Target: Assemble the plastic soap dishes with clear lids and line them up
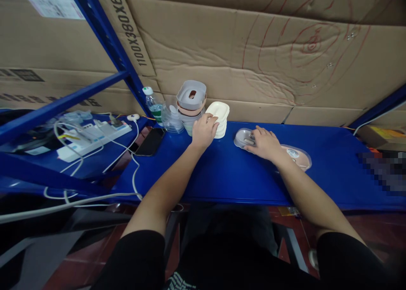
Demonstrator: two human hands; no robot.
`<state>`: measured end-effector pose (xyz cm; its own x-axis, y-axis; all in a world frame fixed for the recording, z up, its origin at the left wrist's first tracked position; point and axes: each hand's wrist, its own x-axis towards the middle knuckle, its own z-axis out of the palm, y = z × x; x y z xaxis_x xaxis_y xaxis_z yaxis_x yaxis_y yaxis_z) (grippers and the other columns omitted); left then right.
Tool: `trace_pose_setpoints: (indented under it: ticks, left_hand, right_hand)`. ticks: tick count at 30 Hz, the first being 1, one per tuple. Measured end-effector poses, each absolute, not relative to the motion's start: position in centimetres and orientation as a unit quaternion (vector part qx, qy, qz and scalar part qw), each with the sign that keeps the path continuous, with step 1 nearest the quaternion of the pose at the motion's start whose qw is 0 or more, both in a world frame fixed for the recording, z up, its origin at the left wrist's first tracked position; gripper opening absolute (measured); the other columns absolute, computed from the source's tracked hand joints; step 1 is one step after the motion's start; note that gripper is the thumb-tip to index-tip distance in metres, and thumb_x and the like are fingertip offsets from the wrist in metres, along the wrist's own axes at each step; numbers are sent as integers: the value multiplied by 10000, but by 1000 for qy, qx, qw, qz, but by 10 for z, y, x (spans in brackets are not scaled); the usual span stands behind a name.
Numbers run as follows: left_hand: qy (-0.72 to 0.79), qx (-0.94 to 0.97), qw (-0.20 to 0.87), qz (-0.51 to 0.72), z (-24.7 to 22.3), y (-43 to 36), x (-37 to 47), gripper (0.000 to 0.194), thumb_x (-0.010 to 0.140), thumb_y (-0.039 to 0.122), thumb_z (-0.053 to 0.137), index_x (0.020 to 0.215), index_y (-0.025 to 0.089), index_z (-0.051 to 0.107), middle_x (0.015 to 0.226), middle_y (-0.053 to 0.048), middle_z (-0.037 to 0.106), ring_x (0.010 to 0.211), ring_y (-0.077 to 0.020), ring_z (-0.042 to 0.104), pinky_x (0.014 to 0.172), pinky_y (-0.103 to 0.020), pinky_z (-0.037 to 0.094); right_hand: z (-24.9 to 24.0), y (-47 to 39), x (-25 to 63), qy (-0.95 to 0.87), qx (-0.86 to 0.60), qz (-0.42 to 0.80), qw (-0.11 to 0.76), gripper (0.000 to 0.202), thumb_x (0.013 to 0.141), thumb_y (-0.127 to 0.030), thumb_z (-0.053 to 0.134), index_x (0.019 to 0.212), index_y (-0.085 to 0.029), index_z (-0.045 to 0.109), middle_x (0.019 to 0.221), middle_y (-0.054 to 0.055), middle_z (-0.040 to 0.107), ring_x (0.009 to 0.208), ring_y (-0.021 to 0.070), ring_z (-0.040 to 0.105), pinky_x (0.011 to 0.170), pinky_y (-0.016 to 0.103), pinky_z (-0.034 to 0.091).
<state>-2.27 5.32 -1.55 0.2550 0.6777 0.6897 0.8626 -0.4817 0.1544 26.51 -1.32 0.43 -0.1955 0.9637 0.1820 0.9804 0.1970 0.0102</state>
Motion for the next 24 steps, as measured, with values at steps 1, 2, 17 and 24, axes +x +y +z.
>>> trace_pose_setpoints:
  ticks: [1, 2, 17, 24]
  left_hand:
    - [-494, -780, 126, -363, -17, 54, -23, 319, 1073, 344, 551, 1313, 217, 718, 1352, -151, 691, 1157, -287, 691, 923, -411, 510]
    - [-494, -780, 122, -364, -18, 55, -22, 332, 1075, 349, 543, 1331, 217, 707, 1385, -156, 676, 1185, -291, 686, 932, -414, 518]
    - [-280, -869, 116, -390, -20, 12, -20, 526, 1006, 525, 663, 1411, 191, 628, 1396, -192, 659, 1027, -249, 754, 865, -379, 645]
    - [-252, -913, 121, -298, -11, 6, -10, 394, 1044, 421, 614, 1408, 274, 652, 1582, -194, 556, 897, -193, 739, 831, -400, 656]
  right_hand:
    - [3, -17, 264, -777, -623, -49, 75, 705, 902, -636, 692, 1395, -138, 612, 1650, 265, 487, 1496, 474, 484, 1197, 671, 383]
    - [2, -21, 263, -786, -611, -37, 81, 710, 903, -621, 698, 1416, -141, 597, 1648, 263, 492, 1498, 465, 489, 1204, 663, 384]
    - [-6, -33, 263, -765, -465, 81, 437, 516, 946, -627, 637, 1272, -235, 716, 1300, 144, 745, 1208, 343, 717, 1056, 544, 568]
    - [4, -37, 273, -601, -506, 308, 537, 517, 953, -761, 580, 1026, -270, 727, 760, 35, 734, 617, 262, 747, 514, 363, 529]
